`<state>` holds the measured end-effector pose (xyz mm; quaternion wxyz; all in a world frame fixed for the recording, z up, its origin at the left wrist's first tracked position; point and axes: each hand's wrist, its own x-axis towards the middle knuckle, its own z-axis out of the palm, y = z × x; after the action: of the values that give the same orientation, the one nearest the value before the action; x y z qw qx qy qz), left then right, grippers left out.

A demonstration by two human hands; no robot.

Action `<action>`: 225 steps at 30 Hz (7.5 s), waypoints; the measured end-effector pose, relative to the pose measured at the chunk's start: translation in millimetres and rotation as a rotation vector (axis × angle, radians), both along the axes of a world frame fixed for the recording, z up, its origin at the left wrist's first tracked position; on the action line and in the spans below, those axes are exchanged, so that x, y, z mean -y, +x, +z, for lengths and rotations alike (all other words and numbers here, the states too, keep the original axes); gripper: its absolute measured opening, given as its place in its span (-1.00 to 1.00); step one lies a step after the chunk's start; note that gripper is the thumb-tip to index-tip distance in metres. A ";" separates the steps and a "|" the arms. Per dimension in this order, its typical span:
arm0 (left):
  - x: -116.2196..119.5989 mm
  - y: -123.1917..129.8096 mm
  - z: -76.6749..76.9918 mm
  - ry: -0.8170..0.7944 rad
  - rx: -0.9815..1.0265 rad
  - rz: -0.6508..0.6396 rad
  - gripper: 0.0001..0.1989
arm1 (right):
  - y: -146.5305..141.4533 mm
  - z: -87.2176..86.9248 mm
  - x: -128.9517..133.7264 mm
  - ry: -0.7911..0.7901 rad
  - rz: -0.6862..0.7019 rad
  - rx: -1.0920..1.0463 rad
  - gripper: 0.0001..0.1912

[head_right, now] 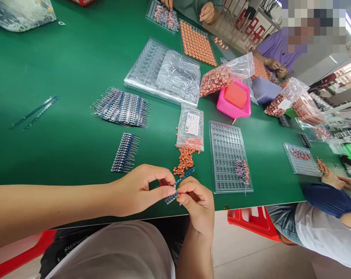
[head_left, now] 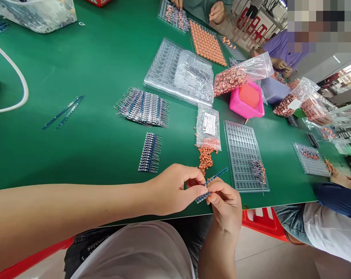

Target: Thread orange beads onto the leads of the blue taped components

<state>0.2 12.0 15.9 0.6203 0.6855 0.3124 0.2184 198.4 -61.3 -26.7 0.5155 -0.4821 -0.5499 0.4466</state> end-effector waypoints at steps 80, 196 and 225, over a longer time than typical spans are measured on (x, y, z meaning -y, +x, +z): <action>10.2 -5.0 -10.0 0.426 0.001 -0.122 -0.80 | -8.7 19.4 15.0 -0.019 -0.072 0.041 -0.85; 10.1 -3.4 -14.2 0.648 0.250 0.046 -0.81 | -22.7 19.1 4.1 0.459 -0.390 0.776 -0.83; 11.9 -2.5 -17.1 0.079 0.186 0.083 -0.94 | -33.6 1.2 3.5 0.514 -0.574 0.721 -0.77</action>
<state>-2.3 0.1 -1.2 0.6094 0.6727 0.2730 0.3188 164.8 -64.8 -25.5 0.4967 -0.5944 -0.6300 -0.0561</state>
